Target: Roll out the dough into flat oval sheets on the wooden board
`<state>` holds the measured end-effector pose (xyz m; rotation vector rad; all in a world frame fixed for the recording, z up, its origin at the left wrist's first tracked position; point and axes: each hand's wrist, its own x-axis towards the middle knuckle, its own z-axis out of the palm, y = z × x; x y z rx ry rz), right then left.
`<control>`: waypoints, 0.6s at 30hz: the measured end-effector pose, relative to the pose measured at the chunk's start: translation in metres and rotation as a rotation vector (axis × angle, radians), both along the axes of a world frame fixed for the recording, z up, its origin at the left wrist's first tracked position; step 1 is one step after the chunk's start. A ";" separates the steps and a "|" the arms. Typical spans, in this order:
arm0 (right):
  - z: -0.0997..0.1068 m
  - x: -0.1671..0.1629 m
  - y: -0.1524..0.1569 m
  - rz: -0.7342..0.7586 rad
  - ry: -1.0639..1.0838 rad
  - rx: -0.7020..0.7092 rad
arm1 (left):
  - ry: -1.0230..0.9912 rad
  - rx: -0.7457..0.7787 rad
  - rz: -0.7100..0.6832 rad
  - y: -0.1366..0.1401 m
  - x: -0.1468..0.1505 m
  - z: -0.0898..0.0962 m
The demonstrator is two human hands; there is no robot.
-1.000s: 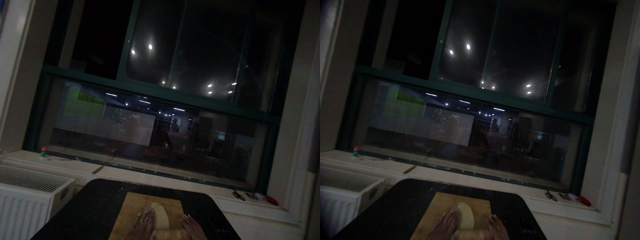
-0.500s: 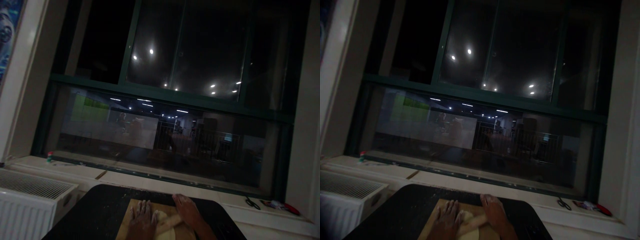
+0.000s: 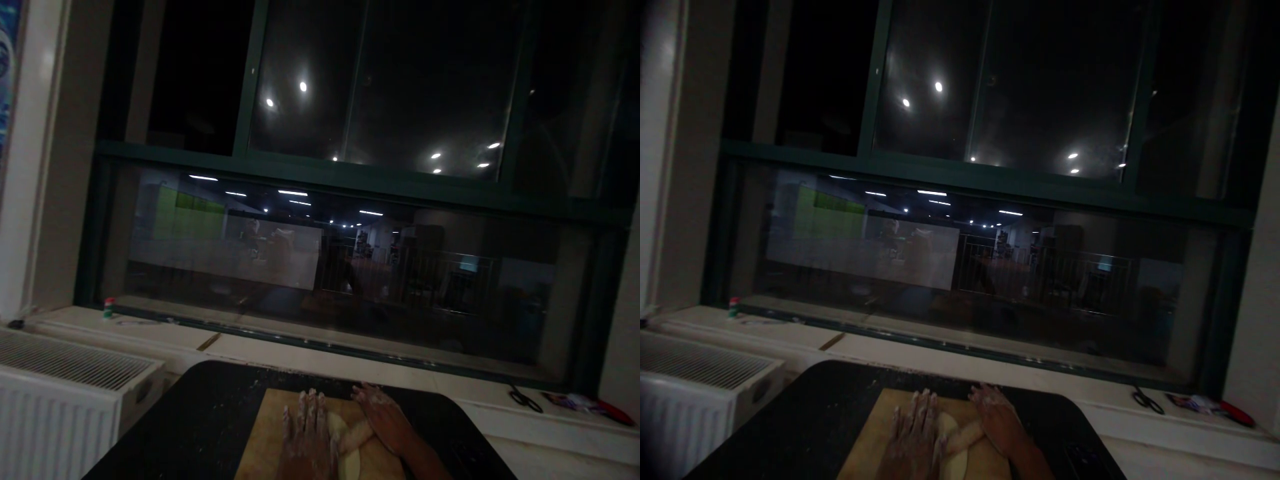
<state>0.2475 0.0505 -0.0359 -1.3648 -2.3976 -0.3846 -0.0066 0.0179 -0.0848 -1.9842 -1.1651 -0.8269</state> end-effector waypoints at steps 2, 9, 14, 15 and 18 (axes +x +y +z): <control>-0.002 0.009 -0.020 -0.025 0.005 -0.010 | -0.001 0.152 -0.019 -0.010 0.003 0.006; -0.007 0.029 -0.103 -0.149 0.166 0.020 | -0.071 0.279 -0.195 -0.040 0.014 0.011; -0.011 0.040 -0.128 0.004 0.068 0.250 | -0.081 0.361 -0.297 -0.033 0.011 -0.012; -0.013 0.041 -0.126 0.021 0.048 0.282 | -0.074 0.384 -0.295 -0.031 0.011 -0.014; -0.013 0.037 -0.110 -0.044 0.052 0.286 | -0.069 0.364 -0.258 -0.030 0.009 -0.009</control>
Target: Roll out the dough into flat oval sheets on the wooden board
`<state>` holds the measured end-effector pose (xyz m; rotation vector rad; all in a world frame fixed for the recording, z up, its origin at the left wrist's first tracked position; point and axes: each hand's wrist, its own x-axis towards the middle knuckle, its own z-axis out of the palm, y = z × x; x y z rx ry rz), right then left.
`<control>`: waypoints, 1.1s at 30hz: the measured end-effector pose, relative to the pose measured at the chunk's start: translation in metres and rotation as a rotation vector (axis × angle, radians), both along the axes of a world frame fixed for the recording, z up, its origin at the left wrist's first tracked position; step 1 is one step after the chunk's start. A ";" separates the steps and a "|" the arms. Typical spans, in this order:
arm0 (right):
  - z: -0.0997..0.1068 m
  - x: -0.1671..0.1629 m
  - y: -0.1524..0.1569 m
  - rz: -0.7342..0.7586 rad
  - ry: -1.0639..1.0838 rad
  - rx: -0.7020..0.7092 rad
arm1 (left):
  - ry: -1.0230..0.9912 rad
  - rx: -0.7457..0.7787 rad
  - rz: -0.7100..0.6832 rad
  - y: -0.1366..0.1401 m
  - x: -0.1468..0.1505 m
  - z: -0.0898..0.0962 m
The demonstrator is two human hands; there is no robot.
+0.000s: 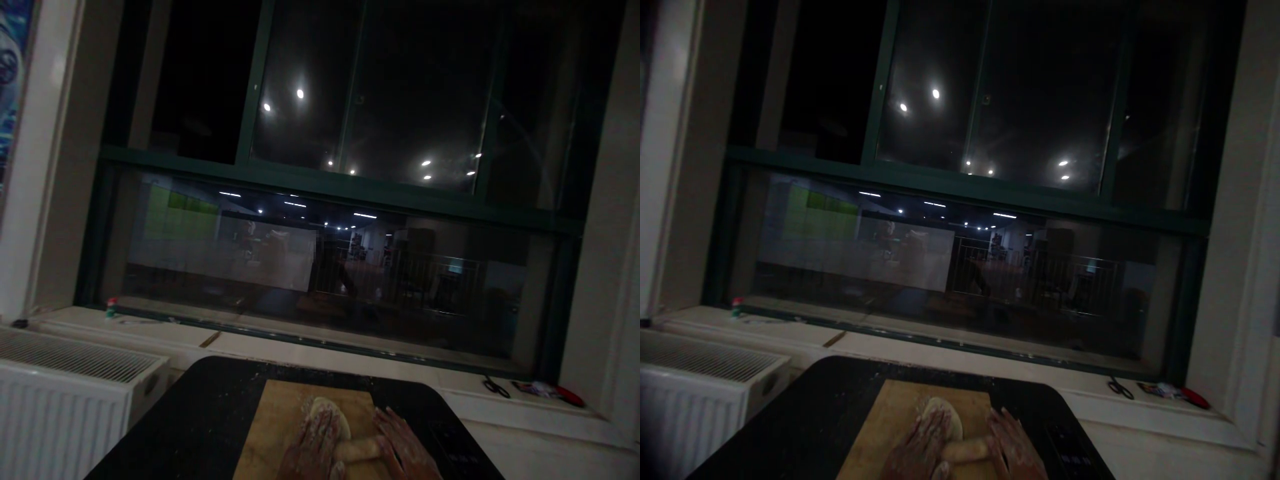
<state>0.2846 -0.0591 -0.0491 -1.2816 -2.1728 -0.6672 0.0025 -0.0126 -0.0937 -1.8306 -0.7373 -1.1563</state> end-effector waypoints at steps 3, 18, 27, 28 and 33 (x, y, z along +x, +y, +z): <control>0.011 -0.014 0.026 -0.085 -0.006 -0.174 | 0.045 -0.118 0.052 -0.002 -0.003 0.019; 0.030 -0.044 0.071 -0.110 0.002 -0.387 | 0.041 -0.899 0.254 0.006 -0.004 0.073; -0.016 -0.014 -0.018 -0.134 -0.018 -0.105 | 0.098 -0.215 0.041 -0.017 -0.019 0.026; -0.021 -0.014 -0.021 -0.174 -0.034 -0.054 | 0.095 -0.193 0.028 -0.018 -0.022 0.018; 0.008 -0.053 -0.016 -0.174 0.023 -0.066 | 0.091 -0.214 0.066 -0.016 -0.045 0.002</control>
